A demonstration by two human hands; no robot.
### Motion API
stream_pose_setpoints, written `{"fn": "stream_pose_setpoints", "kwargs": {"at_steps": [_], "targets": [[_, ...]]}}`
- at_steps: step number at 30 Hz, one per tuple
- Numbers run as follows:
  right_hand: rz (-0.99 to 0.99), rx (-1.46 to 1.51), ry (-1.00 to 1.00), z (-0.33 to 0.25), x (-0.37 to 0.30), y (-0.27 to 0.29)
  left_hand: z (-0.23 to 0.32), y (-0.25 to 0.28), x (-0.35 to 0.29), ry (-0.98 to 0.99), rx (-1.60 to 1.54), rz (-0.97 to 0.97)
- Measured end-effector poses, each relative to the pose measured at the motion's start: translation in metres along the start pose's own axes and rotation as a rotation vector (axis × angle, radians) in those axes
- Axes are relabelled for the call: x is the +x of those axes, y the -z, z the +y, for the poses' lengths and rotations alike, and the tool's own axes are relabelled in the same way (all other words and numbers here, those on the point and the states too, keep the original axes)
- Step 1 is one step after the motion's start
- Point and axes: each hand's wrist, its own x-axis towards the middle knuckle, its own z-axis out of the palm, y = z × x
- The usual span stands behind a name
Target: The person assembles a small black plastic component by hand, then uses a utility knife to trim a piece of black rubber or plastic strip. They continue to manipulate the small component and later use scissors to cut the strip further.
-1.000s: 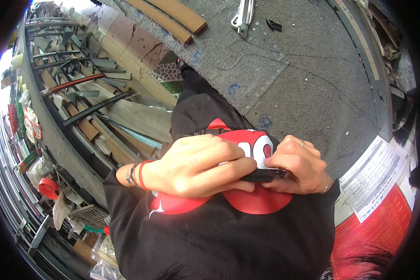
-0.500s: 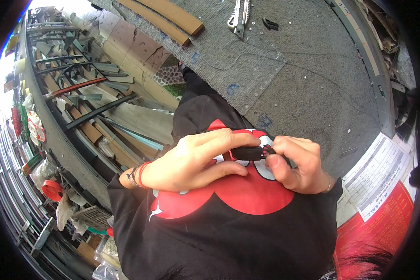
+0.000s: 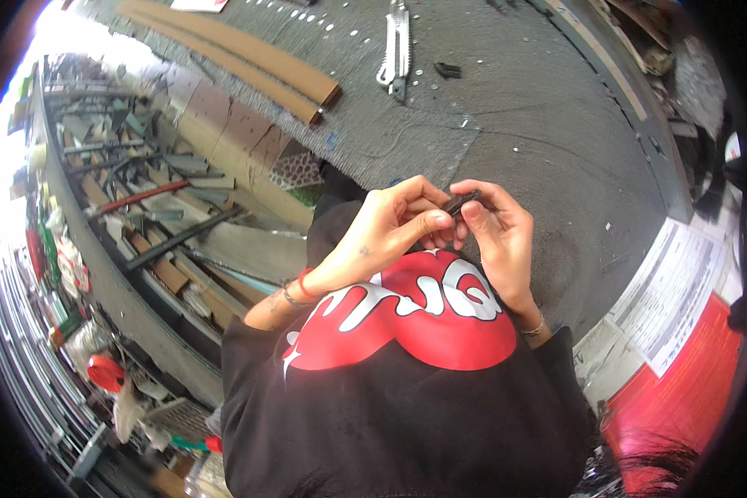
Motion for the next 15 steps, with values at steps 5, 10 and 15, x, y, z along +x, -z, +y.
{"fn": "stream_pose_setpoints", "kwargs": {"at_steps": [5,10,15], "targets": [[0.391,-0.263,0.071,0.009,-0.009,0.009,-0.031,-0.004,0.049,-0.248,0.495,-0.042],[1.019,-0.935,0.635,-0.008,-0.025,0.044,-0.044,0.016,0.085,-0.189,0.523,-0.042],[0.704,-1.231,0.579,0.014,0.004,0.072,-0.048,0.030,0.091,-0.250,0.472,-0.073]]}}
